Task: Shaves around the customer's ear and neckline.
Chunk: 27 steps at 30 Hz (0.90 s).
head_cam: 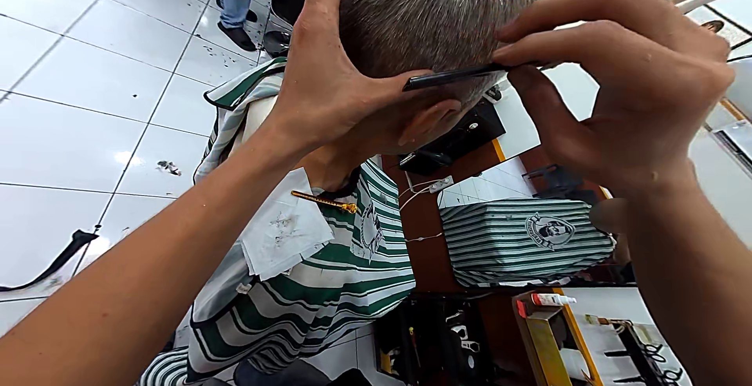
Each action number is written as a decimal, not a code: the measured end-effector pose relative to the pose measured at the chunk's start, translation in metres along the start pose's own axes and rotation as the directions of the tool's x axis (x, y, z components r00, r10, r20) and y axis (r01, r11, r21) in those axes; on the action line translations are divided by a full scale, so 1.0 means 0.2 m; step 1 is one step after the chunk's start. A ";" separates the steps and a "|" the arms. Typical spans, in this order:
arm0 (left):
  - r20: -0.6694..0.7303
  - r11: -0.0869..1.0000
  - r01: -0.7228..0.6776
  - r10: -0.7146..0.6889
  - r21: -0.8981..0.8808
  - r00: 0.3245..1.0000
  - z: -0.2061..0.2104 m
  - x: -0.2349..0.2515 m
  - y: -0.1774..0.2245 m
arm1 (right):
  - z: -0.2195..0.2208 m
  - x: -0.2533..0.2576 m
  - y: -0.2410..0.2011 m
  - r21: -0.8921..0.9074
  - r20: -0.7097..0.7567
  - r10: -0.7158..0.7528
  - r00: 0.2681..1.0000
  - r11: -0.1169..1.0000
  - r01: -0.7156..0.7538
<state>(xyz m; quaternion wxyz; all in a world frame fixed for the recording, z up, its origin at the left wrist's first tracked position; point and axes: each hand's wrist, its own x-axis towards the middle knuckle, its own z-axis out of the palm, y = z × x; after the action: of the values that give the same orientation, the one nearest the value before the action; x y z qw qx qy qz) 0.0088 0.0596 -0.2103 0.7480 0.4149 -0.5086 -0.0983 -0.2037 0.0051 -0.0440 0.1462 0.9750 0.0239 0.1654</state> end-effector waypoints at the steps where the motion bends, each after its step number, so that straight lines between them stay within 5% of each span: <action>1: -0.001 1.000 0.001 -0.001 0.013 1.000 0.00 0.00 0.00 | 0.01 -0.01 0.00 0.000 -0.002 -0.003 1.000 1.000 0.003; 27: 0.001 1.000 0.023 -0.023 0.012 1.000 0.02 0.01 0.00 | 0.09 -0.04 0.02 -0.087 0.004 -0.093 0.996 0.992 0.093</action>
<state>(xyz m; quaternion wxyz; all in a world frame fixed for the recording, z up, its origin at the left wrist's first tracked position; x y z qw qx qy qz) 0.0070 0.0568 -0.2078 0.7440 0.4253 -0.5048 -0.1040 -0.2054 -0.0045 -0.0610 0.1963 0.9655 0.0623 0.1595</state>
